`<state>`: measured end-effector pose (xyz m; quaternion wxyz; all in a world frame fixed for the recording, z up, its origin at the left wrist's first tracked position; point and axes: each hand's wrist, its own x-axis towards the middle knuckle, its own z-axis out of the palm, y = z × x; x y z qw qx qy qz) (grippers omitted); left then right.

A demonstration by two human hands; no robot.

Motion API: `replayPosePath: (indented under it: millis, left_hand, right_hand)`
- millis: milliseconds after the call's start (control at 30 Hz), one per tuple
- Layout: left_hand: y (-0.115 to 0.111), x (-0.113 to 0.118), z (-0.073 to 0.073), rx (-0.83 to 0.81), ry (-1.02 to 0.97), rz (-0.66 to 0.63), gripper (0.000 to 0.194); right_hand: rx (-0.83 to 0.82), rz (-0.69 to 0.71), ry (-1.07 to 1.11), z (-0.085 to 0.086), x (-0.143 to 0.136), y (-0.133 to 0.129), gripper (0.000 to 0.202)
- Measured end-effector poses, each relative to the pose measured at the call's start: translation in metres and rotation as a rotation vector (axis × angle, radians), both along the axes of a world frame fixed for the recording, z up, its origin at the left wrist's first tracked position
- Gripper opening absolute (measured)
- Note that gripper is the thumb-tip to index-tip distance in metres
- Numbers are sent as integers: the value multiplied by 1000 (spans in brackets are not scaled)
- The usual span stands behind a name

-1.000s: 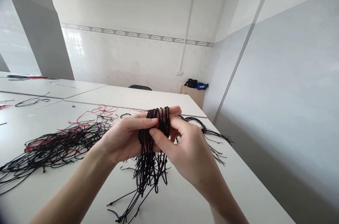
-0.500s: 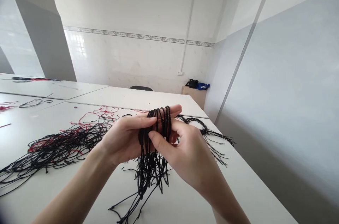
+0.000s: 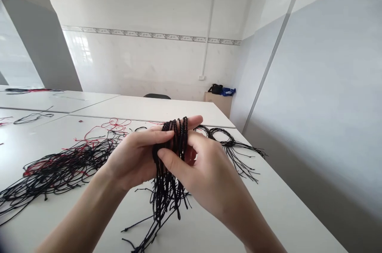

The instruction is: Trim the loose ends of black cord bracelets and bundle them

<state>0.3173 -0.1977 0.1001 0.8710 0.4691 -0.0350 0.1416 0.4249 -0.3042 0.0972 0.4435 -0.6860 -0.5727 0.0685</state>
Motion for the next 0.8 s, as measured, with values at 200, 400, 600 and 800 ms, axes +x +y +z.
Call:
replayPosePath:
  millis: [200, 400, 600, 800]
  left_hand:
    - [-3, 1, 1, -16, 37, 4, 43]
    - [-2, 0, 1, -40, 50, 2, 39]
    - [0, -1, 3, -1, 71, 48, 41]
    - [-1, -1, 4, 38, 92, 144, 38]
  right_hand:
    - [17, 22, -27, 0, 2, -2, 18]
    - [-31, 78, 1, 2, 8, -2, 35]
    - [-52, 79, -24, 1, 8, -2, 39]
    - [-72, 72, -90, 2, 7, -1, 38]
